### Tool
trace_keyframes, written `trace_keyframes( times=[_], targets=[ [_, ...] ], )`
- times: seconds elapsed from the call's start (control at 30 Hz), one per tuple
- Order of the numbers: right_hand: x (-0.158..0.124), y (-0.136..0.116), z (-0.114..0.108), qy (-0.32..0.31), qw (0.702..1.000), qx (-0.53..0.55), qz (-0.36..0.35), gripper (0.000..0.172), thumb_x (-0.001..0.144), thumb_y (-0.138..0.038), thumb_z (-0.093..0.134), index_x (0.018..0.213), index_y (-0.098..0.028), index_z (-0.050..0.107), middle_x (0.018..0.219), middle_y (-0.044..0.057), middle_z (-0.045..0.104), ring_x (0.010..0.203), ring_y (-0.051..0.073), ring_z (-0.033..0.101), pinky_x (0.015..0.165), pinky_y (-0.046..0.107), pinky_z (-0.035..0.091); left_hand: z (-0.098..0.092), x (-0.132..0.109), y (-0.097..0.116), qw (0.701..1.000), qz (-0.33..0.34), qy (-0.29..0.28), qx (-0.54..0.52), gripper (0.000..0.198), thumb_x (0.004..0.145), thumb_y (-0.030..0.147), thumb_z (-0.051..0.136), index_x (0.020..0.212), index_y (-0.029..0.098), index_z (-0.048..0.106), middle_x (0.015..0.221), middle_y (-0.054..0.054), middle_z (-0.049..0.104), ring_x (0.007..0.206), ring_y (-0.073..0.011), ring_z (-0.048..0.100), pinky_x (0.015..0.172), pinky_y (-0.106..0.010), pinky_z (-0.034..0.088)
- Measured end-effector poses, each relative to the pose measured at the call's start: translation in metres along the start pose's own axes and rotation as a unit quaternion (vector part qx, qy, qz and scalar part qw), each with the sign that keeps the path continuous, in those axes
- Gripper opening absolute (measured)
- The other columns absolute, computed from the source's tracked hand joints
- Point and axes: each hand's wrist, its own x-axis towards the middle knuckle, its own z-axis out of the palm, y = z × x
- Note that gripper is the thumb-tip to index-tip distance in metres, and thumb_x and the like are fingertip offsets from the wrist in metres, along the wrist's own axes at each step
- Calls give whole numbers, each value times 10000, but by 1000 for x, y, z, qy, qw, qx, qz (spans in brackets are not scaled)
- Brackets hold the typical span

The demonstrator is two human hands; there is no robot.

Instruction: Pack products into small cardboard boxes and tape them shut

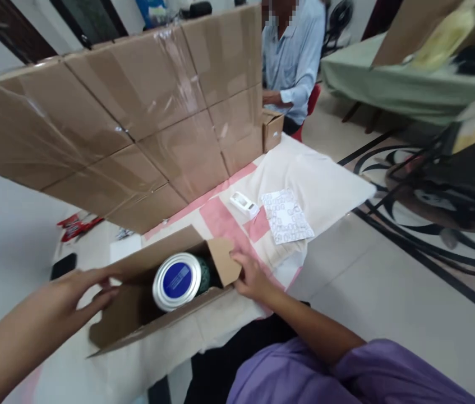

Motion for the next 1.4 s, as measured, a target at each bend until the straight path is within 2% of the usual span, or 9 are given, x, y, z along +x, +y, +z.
trace_keyframes(
  times=[0.1,0.23,0.33,0.5,0.73,1.03,1.17,1.3,1.4],
  targets=[
    [0,0,0,10,1000,-16,-10,628,843,-133,569,1450,-223,439,1312,149,710,1162,263,726,968,417,612,-12,13,36,996,31,-66,53,306,996,496,565,1247,352,663,1275,35,722,1107,-241,674,950,-391,523],
    [0,-3,-1,25,999,-48,-8,629,842,-116,554,1451,-231,446,1280,131,723,1158,263,733,961,419,625,-4,40,90,967,221,-67,109,499,939,467,674,1404,306,585,1452,-53,617,1283,-299,596,1044,-451,489],
    [1,-4,-1,26,998,-50,-9,632,836,-111,553,1449,-230,449,1255,125,732,1131,264,745,939,414,637,6,47,107,955,264,-81,112,549,931,446,702,1440,304,556,1514,-57,572,1352,-294,557,1084,-440,474],
    [2,-3,0,35,998,-47,-19,638,831,-106,550,1447,-235,450,1233,121,738,1117,267,750,920,409,645,2,34,95,965,219,-65,126,459,951,404,678,1395,330,588,1395,-45,641,1222,-276,628,973,-407,506],
    [-2,0,0,13,999,-51,-1,630,858,-146,585,1462,-252,439,1272,121,726,1154,282,737,963,435,629,4,15,85,974,133,-166,77,338,1000,375,598,1334,346,643,1153,-23,691,947,-208,678,760,-326,503],
    [0,0,1,26,997,-67,-2,582,871,-152,557,1439,-243,467,1262,129,730,1136,285,745,917,437,653,11,43,108,961,243,-100,88,266,986,240,614,1245,299,628,1266,-48,608,1144,-241,587,930,-389,499],
    [0,-1,0,31,998,-62,-1,574,874,-149,559,1434,-240,473,1252,123,735,1125,283,751,904,433,660,15,42,105,963,231,-83,107,321,1010,201,556,1314,301,574,1327,-55,585,1181,-239,579,925,-378,508],
    [-2,0,-1,23,998,-52,5,599,873,-133,557,1453,-254,468,1266,120,732,1155,285,741,926,442,656,20,33,99,955,197,-4,224,482,970,16,420,1355,275,551,1370,-85,605,1185,-257,599,914,-397,497],
    [-2,2,0,36,997,-61,-14,616,863,-130,559,1462,-246,470,1244,128,739,1129,293,750,900,441,662,19,32,101,953,210,-22,218,357,1021,149,465,1342,273,563,1333,-77,635,1157,-256,624,911,-401,506]
  ],
)
